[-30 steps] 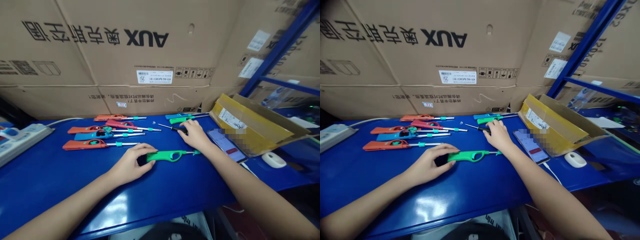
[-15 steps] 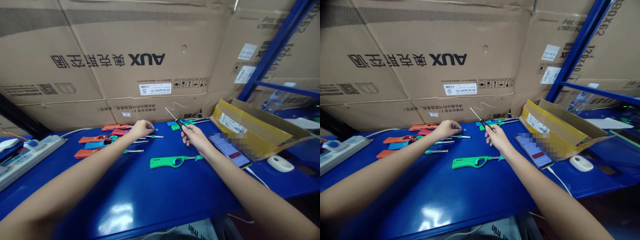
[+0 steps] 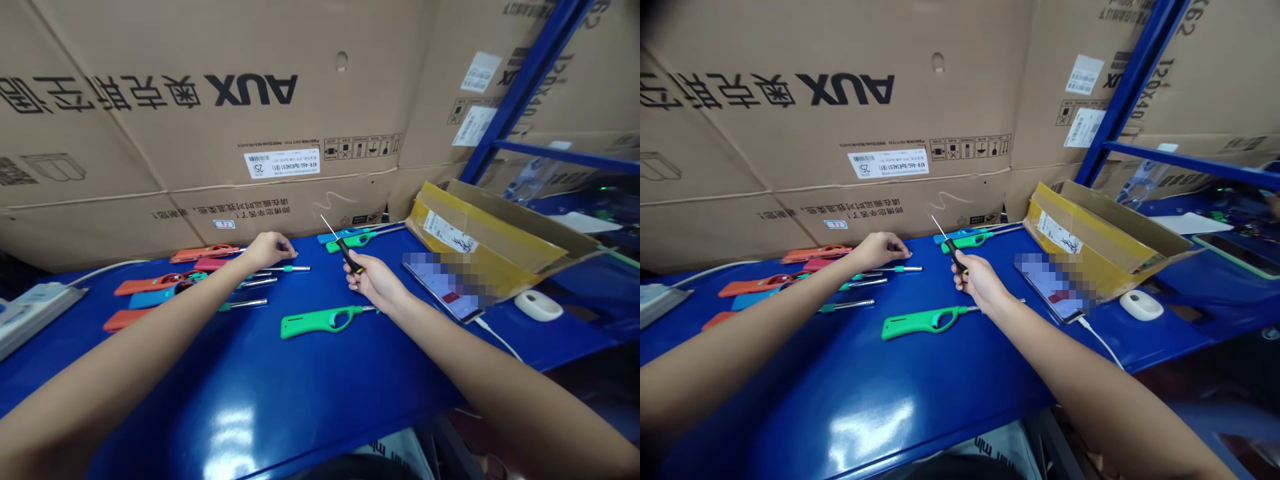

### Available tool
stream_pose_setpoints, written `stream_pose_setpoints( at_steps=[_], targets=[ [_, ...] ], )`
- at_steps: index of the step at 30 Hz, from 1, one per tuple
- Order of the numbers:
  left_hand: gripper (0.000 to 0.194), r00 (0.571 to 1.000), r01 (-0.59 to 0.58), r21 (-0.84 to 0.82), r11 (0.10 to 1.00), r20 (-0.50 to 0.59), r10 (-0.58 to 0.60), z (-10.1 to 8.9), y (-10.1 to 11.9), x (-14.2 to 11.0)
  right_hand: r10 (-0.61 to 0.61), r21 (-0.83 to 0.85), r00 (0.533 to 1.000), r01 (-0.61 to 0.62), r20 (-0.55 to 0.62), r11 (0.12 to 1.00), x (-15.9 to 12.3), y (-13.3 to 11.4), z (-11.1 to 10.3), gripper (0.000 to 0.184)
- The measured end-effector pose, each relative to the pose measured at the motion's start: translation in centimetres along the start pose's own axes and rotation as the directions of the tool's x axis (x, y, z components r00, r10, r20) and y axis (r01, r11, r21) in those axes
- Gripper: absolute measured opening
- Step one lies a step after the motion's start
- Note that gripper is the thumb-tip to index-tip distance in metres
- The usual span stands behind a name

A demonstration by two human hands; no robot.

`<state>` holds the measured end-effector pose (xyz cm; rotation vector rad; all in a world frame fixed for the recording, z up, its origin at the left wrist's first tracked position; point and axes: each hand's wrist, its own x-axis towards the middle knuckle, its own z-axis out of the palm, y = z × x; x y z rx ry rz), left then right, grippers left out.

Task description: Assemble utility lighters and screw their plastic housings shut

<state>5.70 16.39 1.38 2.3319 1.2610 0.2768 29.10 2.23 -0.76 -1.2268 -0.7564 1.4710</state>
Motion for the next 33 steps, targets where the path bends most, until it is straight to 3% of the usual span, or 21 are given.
stream_pose_setpoints(
  at_steps=[6, 11, 14, 17, 20, 23, 27, 33],
  targets=[
    [0.029, 0.986, -0.025, -0.157, 0.987, -0.164, -0.001, -0.4, 0.9, -1.0, -0.117, -0.081, 0.993, 0.116, -0.010, 0.990, -0.3, -0.4, -0.4, 0.031],
    [0.051, 0.953, -0.157, -0.360, 0.920, -0.299, 0.046, 0.9, 2.4, -6.1, -0.301, -0.312, 0.954, 0.286, -0.002, 0.906, -0.7, -0.3, 0.1, 0.044],
    [0.047, 0.954, -0.207, -0.367, 0.907, -0.282, 0.103, 3.3, 3.8, -9.8, -0.405, -0.548, 0.914, 0.347, 0.015, 0.761, -1.2, 0.5, 1.2, 0.036],
    [0.031, 0.954, -0.234, -0.263, 0.936, -0.245, 0.170, 5.5, 5.3, -12.1, -0.460, -0.773, 0.885, 0.339, 0.070, 0.536, -2.1, 1.5, 2.6, 0.024],
    [0.016, 0.956, -0.252, -0.102, 0.962, -0.182, 0.231, 6.6, 6.2, -12.7, -0.441, -0.903, 0.887, 0.294, 0.135, 0.314, -3.0, 2.2, 3.7, 0.018],
    [0.012, 0.961, -0.240, 0.038, 0.970, -0.135, 0.243, 7.2, 6.4, -12.6, -0.400, -0.955, 0.900, 0.254, 0.176, 0.152, -3.5, 2.4, 4.4, 0.019],
    [0.012, 0.967, -0.228, 0.151, 0.962, -0.083, 0.242, 7.7, 6.5, -12.4, -0.345, -0.973, 0.916, 0.230, 0.205, 0.034, -3.4, 2.4, 4.8, 0.019],
    [0.011, 0.973, -0.227, 0.203, 0.952, 0.005, 0.231, 7.0, 7.3, -11.6, -0.312, -0.974, 0.923, 0.227, 0.223, -0.023, -2.9, 2.0, 4.3, 0.023]
  ],
)
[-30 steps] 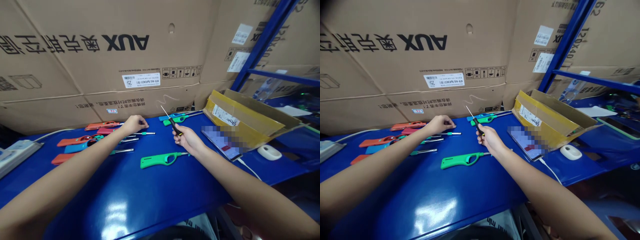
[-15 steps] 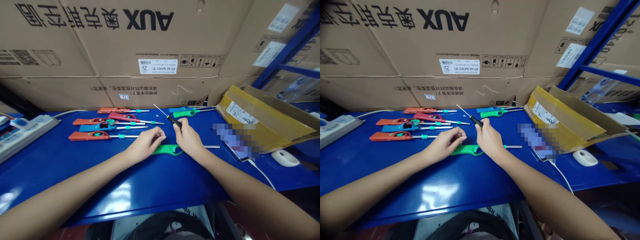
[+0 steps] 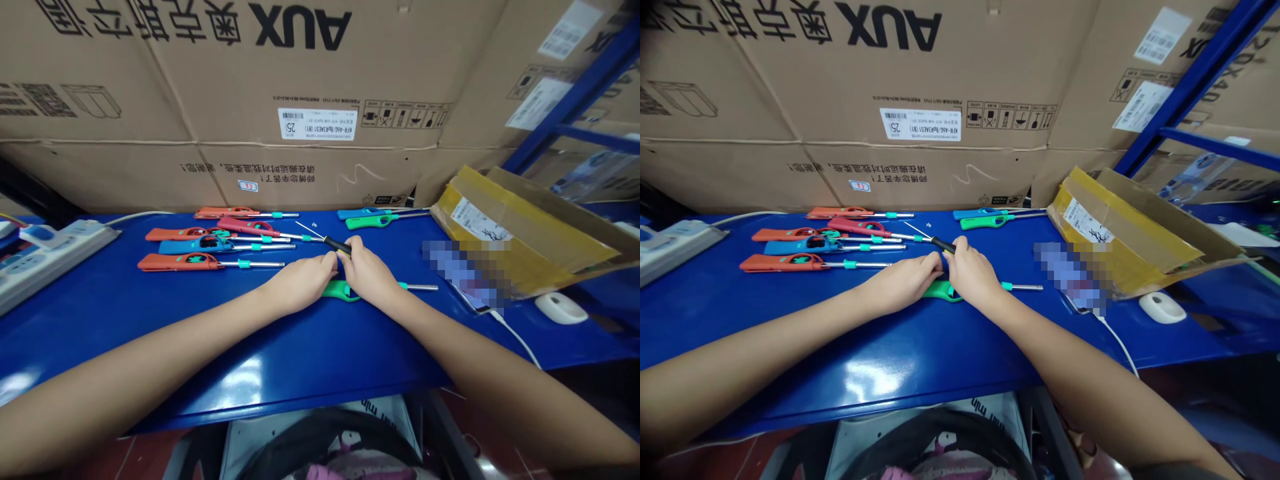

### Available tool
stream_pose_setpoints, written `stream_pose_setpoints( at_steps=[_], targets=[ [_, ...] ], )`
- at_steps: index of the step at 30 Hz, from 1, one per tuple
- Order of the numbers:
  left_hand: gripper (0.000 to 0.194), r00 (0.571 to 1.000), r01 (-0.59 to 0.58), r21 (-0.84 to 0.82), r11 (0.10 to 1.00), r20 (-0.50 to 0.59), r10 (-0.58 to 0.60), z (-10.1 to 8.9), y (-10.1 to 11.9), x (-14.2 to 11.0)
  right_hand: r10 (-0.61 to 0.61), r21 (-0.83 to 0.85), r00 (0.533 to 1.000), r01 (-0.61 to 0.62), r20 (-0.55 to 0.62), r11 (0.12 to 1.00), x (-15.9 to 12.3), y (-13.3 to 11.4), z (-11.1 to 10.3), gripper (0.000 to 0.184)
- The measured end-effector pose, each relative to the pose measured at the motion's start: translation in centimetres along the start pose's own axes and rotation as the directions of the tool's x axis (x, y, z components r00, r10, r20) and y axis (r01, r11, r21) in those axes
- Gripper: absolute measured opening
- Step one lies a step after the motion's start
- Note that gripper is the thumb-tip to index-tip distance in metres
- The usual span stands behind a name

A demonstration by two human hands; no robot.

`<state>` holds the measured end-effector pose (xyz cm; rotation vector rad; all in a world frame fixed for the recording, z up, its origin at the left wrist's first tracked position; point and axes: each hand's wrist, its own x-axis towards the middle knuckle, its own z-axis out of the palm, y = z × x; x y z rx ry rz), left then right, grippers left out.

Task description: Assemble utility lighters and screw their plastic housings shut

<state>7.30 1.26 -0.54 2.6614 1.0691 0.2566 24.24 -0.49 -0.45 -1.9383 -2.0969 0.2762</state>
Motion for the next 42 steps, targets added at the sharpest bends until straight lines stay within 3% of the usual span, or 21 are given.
stream_pose_setpoints(
  at_steps=[7, 11, 14, 19, 23, 28, 34, 35, 38, 42],
  targets=[
    [0.010, 0.998, 0.030, -0.098, 0.995, -0.060, -0.036, 1.2, 0.2, 1.2, 0.042, -0.039, 0.999, -0.042, -0.008, 0.998, 0.4, 1.0, -0.2, 0.022],
    [0.009, 0.991, -0.005, -0.215, 0.977, -0.131, -0.023, 1.9, 0.5, 0.4, 0.008, -0.019, 1.000, -0.008, 0.006, 1.000, 0.5, 1.1, 0.2, 0.020],
    [0.012, 0.983, -0.015, -0.346, 0.938, -0.178, -0.050, 1.2, 0.9, -1.1, -0.032, 0.002, 0.999, 0.032, 0.010, 0.999, 0.0, 1.2, 0.4, 0.020],
    [0.023, 0.953, 0.018, -0.614, 0.789, -0.228, -0.199, -1.6, 0.3, -4.6, -0.114, 0.036, 0.993, 0.112, 0.043, 0.993, -1.5, 0.4, 0.5, 0.018],
    [0.029, 0.891, 0.069, -0.771, 0.633, -0.238, -0.386, -3.2, -1.4, -6.2, -0.128, 0.058, 0.991, 0.125, 0.046, 0.990, -1.8, -0.2, 0.5, 0.019],
    [0.031, 0.835, 0.084, -0.876, 0.475, -0.198, -0.513, -3.0, -3.1, -6.3, -0.118, 0.105, 0.993, 0.116, 0.014, 0.988, -1.7, 0.0, 1.0, 0.019],
    [0.032, 0.835, 0.087, -0.936, 0.341, -0.118, -0.538, -2.1, -3.6, -6.3, -0.129, 0.284, 0.988, 0.150, -0.091, 0.947, -1.6, 0.8, 0.2, 0.026],
    [0.032, 0.837, 0.086, -0.940, 0.331, -0.112, -0.535, -2.1, -3.6, -6.3, -0.125, 0.340, 0.984, 0.163, -0.130, 0.926, -1.6, 1.0, -0.2, 0.027],
    [0.032, 0.853, 0.087, -0.945, 0.316, -0.093, -0.514, -2.3, -3.3, -6.4, -0.012, 0.671, 0.948, 0.233, -0.317, 0.704, -1.2, 1.4, -1.5, 0.024],
    [0.030, 0.892, 0.090, -0.946, 0.311, -0.062, -0.449, -2.2, -2.3, -6.6, 0.052, 0.884, 0.937, 0.307, -0.346, 0.353, -1.0, 1.6, -2.9, 0.023]
  ],
)
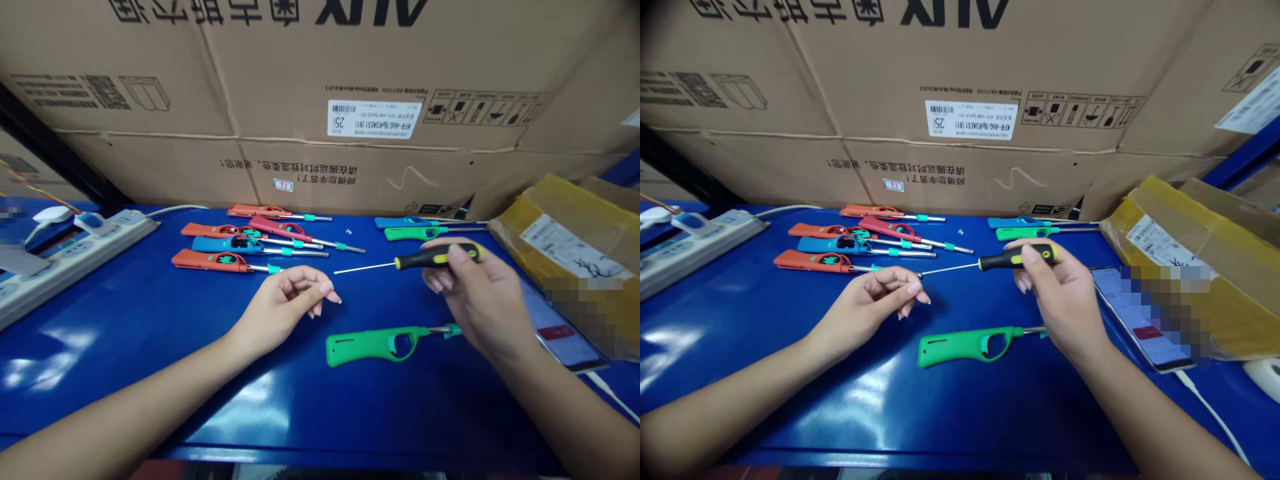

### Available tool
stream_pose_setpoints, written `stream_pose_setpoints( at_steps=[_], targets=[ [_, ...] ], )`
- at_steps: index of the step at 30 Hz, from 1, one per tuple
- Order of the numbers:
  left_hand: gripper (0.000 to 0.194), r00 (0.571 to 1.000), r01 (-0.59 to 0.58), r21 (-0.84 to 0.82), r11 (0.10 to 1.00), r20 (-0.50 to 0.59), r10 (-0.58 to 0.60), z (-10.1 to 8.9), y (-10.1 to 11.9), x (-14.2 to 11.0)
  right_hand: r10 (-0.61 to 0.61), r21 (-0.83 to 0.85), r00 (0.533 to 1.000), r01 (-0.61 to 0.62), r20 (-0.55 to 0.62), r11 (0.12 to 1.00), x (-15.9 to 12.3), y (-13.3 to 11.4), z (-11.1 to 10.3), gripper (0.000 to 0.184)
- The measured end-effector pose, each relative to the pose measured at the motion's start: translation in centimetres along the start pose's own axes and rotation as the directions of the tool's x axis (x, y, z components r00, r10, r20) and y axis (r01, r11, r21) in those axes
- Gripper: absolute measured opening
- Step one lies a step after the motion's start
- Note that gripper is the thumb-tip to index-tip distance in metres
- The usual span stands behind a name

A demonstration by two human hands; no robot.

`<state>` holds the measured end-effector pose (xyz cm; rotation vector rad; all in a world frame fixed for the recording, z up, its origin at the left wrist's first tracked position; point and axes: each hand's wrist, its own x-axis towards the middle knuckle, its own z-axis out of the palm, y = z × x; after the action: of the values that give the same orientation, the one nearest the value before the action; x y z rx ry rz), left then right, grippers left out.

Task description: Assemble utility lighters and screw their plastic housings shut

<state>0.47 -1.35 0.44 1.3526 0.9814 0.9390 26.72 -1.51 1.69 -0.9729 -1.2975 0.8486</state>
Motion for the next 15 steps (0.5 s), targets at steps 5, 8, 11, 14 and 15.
stream_pose_setpoints(
  at_steps=[5, 8, 11, 14, 15],
  targets=[
    [0.017, 0.992, -0.091, 0.161, 0.983, 0.101, 0.076, 0.8, -0.3, -1.1, -0.068, 0.046, 0.997, 0.070, -0.048, 0.996, -0.5, -1.1, -0.2, 0.027],
    [0.011, 0.964, -0.258, 0.380, 0.888, 0.160, 0.211, 0.8, -0.7, -1.5, -0.192, -0.083, 0.977, 0.185, -0.087, 0.979, -1.2, -1.2, 0.0, 0.026],
    [0.009, 0.913, -0.409, 0.541, 0.735, 0.243, 0.329, 0.6, -1.0, -1.6, -0.364, -0.205, 0.921, 0.333, -0.139, 0.920, -1.8, -0.9, 0.4, 0.026],
    [0.009, 0.888, -0.459, 0.600, 0.655, 0.293, 0.353, 0.4, -1.3, -1.5, -0.407, -0.228, 0.908, 0.378, -0.098, 0.897, -2.2, -0.4, 0.7, 0.024],
    [0.009, 0.886, -0.463, 0.614, 0.639, 0.300, 0.354, 0.4, -1.4, -1.4, -0.399, -0.228, 0.914, 0.373, -0.079, 0.900, -2.3, -0.2, 0.7, 0.024]
  ],
)
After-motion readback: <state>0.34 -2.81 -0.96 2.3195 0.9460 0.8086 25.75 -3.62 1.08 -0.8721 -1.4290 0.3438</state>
